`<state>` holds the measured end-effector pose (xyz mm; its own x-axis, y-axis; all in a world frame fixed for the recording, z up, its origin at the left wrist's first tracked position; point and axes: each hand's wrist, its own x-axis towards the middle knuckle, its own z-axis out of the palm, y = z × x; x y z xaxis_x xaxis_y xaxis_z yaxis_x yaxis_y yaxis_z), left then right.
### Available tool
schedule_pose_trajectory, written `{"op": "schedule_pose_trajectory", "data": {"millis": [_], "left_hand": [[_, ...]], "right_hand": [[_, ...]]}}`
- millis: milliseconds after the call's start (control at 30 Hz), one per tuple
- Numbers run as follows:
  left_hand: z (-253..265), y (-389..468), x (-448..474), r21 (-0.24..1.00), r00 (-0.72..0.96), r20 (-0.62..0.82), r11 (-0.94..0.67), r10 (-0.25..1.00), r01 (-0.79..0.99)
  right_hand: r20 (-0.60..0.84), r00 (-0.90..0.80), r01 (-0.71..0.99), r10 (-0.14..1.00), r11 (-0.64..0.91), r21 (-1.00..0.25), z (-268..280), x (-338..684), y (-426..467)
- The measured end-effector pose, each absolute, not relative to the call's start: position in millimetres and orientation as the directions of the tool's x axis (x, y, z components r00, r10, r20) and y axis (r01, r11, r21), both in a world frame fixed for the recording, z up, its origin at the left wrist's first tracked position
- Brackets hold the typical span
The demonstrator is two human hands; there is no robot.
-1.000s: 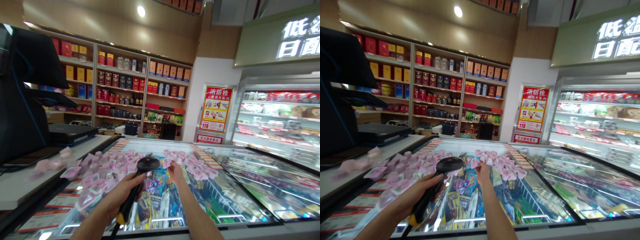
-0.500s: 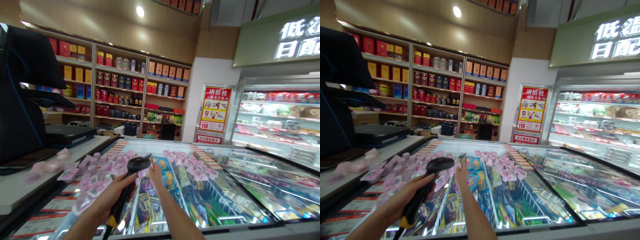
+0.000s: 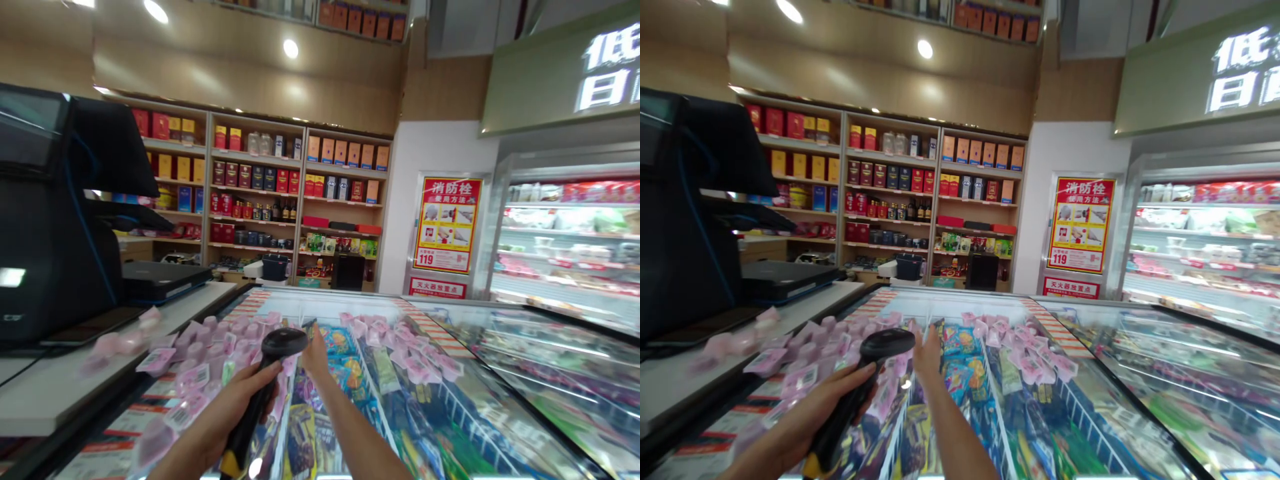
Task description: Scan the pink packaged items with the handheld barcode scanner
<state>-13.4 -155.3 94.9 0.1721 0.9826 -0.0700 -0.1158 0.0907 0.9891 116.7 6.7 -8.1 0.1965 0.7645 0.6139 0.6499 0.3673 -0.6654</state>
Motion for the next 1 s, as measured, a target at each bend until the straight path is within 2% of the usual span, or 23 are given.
{"op": "schedule_pose_trajectory", "data": {"millis": [100,233,333,433,500,700,800,1000], "left_hand": [[89.1,-151.0,-11.1,0.981,0.179,-0.106,0.131,0.978,-0.14],[79.0,-145.5,-7.5,0.98,0.171,-0.103,0.13,0.98,-0.153],[73.2,-141.4,-8.6,0.976,0.189,-0.139,0.167,0.972,-0.139],[70.6,-137.7,-11.4,0.978,0.199,-0.129,0.157,0.972,-0.135],[70.2,-135.8,-12.3,0.981,0.219,-0.108,0.14,0.97,-0.134],[73.1,-139.5,-11.0,0.982,0.271,-0.087,0.128,0.959,-0.136],[77.8,-146.7,-10.6,0.981,0.254,-0.096,0.135,0.962,-0.138],[87.7,-160.1,-8.2,0.985,0.271,-0.076,0.115,0.959,-0.13]], "right_hand": [[0.547,0.275,0.785,0.791,0.143,-0.603,9.2,162.3,8.4],[0.516,0.365,0.905,0.775,-0.167,-0.39,20.0,211.8,14.9],[0.459,0.345,0.935,0.819,-0.257,-0.244,14.8,231.8,20.3],[0.459,0.263,0.964,0.848,-0.212,-0.161,4.8,239.7,23.4],[0.507,0.205,0.976,0.837,-0.134,-0.172,-1.2,239.5,24.4],[0.553,0.183,0.908,0.813,0.075,-0.411,-10.4,219.5,23.8],[0.56,0.141,0.892,0.816,0.139,-0.429,-11.1,209.9,13.4],[0.502,0.231,0.917,0.834,-0.013,-0.399,-14.0,226.7,-21.5]]}}
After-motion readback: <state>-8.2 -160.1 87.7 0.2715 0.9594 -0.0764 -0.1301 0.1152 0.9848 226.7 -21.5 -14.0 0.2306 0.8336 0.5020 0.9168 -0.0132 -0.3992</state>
